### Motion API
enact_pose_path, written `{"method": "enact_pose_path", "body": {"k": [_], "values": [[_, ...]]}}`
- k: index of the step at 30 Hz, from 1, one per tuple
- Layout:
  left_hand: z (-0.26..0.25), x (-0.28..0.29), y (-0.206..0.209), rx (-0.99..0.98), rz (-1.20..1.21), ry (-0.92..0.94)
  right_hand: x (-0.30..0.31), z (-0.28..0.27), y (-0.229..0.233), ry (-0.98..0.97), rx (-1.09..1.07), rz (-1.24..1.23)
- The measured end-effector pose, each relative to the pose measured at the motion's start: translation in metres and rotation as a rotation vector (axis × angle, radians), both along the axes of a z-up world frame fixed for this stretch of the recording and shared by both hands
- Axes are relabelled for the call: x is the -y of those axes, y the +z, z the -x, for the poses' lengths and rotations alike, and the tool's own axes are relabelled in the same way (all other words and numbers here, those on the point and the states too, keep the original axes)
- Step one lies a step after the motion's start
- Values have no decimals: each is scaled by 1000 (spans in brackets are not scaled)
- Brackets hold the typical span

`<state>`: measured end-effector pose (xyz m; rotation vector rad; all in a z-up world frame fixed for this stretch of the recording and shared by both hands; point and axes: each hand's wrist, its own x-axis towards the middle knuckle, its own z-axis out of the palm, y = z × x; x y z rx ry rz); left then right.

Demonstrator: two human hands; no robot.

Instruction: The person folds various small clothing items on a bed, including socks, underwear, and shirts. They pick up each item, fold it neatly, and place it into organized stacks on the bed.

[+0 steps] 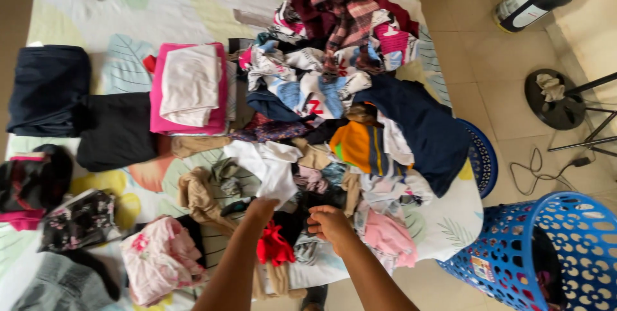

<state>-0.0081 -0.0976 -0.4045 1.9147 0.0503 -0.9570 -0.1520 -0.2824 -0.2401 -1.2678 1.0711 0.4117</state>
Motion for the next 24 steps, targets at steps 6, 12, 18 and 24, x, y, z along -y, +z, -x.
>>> {"method": "enact_pose_path", "body": {"k": [6, 12, 18, 24], "values": [[13, 33, 113, -341, 253, 407, 22, -5, 22, 195, 396, 221], [29, 73, 256, -444, 419, 370, 29, -30, 106, 658, 596, 776], [21, 58, 324, 131, 229, 31, 44, -44, 163, 655, 429, 420], [9, 46, 353, 281, 81, -322, 86, -68, 203, 276, 606, 72]]}}
